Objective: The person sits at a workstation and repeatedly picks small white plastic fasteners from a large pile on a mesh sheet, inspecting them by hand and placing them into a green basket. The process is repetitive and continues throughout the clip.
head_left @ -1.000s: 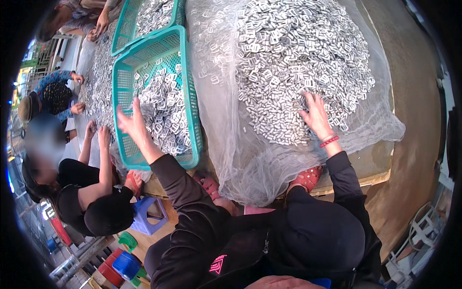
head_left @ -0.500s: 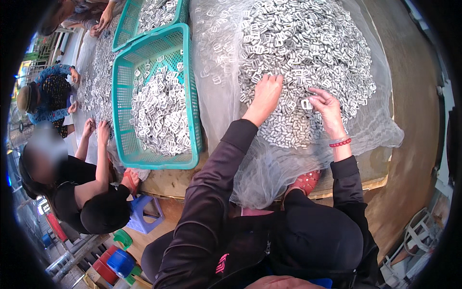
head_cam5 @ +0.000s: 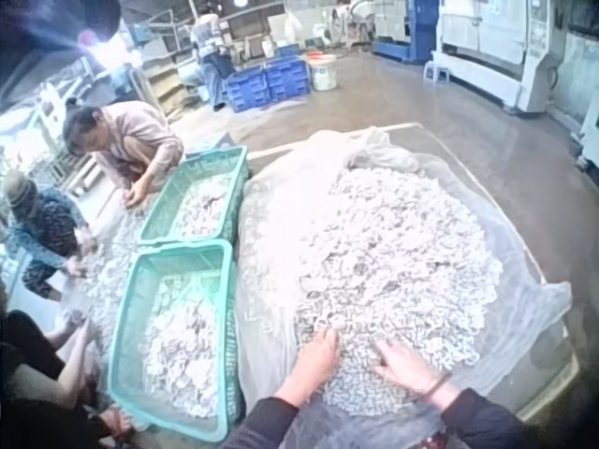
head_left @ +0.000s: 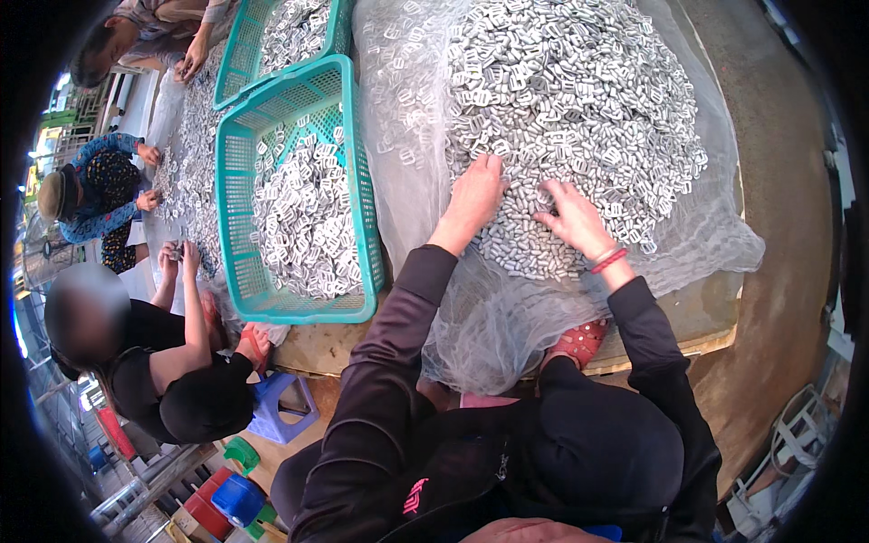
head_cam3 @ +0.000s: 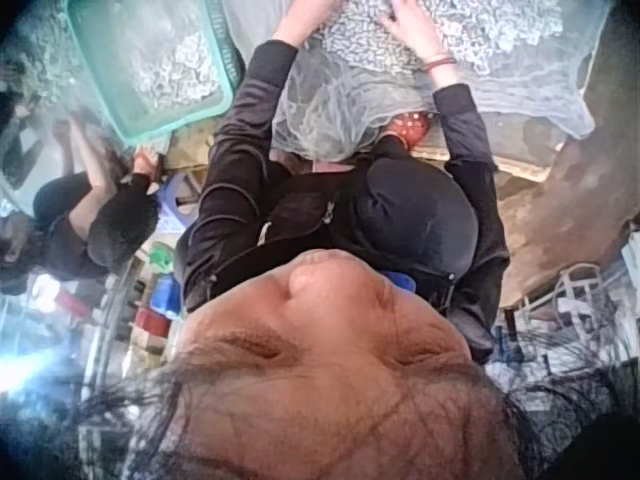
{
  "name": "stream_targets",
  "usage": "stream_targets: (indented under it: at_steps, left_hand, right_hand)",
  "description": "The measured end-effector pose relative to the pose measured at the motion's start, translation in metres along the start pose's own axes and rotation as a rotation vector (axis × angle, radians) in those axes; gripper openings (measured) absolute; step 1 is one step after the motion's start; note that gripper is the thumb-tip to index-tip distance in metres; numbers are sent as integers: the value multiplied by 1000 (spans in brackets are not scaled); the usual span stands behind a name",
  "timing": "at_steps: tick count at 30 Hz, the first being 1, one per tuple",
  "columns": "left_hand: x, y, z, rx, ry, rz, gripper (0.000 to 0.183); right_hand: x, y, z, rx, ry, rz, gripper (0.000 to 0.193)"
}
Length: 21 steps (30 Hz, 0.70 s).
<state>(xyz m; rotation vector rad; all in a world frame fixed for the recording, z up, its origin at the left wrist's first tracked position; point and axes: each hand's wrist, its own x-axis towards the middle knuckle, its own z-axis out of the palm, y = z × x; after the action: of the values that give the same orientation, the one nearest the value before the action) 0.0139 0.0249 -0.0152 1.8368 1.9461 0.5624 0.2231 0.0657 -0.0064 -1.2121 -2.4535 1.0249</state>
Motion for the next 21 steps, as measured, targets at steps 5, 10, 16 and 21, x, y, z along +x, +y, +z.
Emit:
stream_targets:
  at_steps: [5,10,16,21]
  left_hand:
    - [-17,-3,-30,-735,62,-212,13]
    - [-18,4,-17,-1331,17,-339,14]
    - [-6,11,11,-192,36,-309,40]
    - [-6,28,34,-23,-86,-253,34]
  right_hand:
    - [-10,12,12,368,113,157,26]
    - [-17,18,-27,1570,-140,349,18]
    - [-27,14,-58,1348,-99,314,48]
    - [-17,11,-41,1345,-144,388,44]
